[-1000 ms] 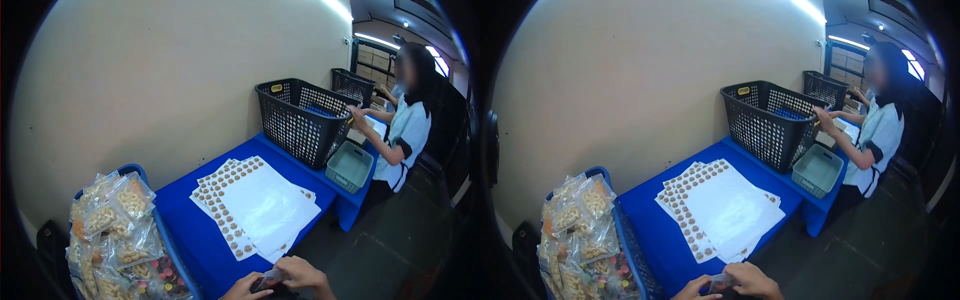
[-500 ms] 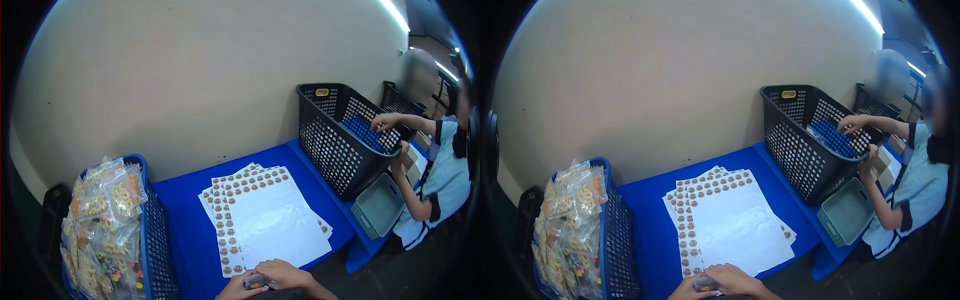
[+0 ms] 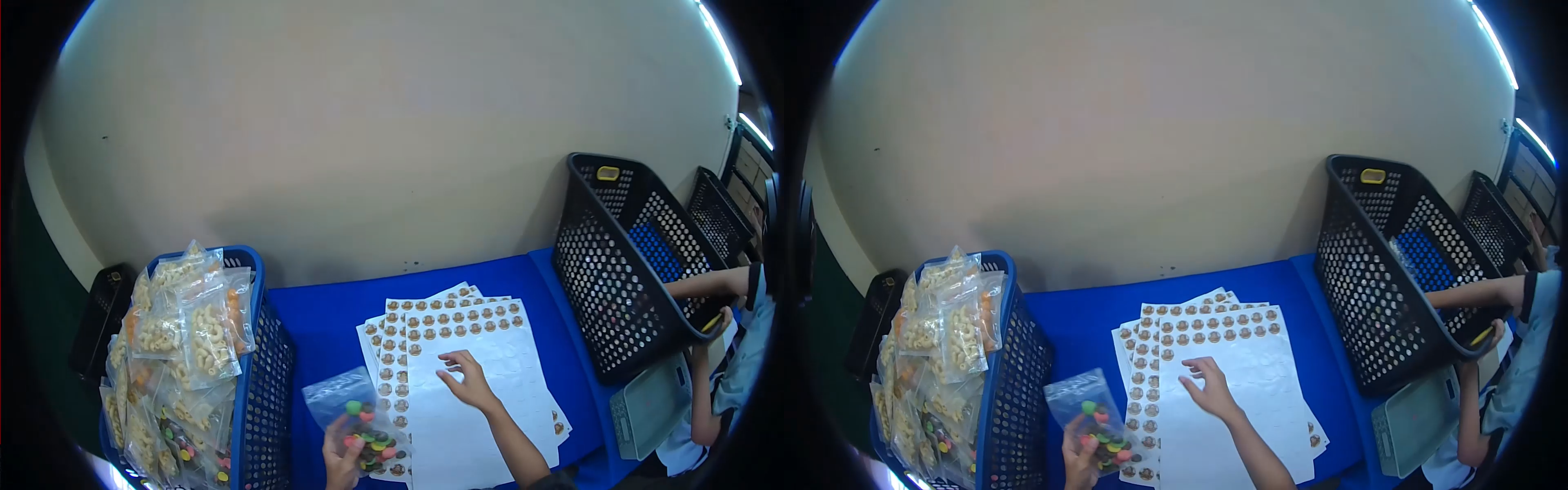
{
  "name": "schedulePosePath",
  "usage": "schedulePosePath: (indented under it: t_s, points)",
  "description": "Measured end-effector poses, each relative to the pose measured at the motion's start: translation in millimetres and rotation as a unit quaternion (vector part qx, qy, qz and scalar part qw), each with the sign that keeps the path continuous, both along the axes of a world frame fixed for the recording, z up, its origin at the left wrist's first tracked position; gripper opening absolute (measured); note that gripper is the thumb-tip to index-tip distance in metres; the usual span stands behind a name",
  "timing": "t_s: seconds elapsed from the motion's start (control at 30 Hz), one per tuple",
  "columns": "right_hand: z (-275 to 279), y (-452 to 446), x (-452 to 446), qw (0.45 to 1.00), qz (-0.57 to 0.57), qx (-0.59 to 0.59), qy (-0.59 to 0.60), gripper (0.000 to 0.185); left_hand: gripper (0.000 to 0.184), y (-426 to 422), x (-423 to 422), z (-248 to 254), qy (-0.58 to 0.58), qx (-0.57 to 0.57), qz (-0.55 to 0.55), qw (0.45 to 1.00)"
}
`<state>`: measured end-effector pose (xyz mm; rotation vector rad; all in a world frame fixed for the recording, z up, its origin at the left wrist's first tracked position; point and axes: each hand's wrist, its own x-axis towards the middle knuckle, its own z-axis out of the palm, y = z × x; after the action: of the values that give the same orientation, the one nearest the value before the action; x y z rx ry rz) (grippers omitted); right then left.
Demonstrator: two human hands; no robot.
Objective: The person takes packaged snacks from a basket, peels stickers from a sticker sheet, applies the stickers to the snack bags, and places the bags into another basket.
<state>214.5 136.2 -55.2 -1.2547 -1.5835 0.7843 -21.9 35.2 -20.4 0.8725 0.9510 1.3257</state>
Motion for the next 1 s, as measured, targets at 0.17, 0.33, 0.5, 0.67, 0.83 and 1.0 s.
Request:
schedulePosePath:
  t_s: [0.17, 0.33, 0.5, 0.67, 0.83, 1.0]
  points:
    - [-99, 84, -22, 0.998, -0.044, 0.012, -0.05, 0.019, 0.067, 23, -4, -5, -0.043, 0.004, 0.085, 0.995]
    - [-121, 106, -36, 0.99, -0.102, -0.016, -0.092, 0.018, 0.087, 44, 3, -6, -0.025, -0.01, 0.093, 0.995]
    - [-121, 111, -36, 0.99, -0.103, -0.078, -0.049, 0.01, 0.092, 63, 15, -20, -0.035, -0.022, 0.064, 0.997]
    - [-115, 116, -34, 0.988, -0.093, -0.098, -0.08, 0.008, 0.092, 76, 25, -23, -0.025, -0.026, 0.048, 0.998]
    - [-119, 121, -34, 0.985, -0.091, -0.078, -0.126, 0.007, 0.09, 77, 27, -27, -0.009, -0.025, 0.044, 0.999]
    - [-119, 120, -32, 0.983, -0.078, -0.093, -0.141, 0.009, 0.088, 70, 28, -22, -0.001, -0.009, 0.041, 0.999]
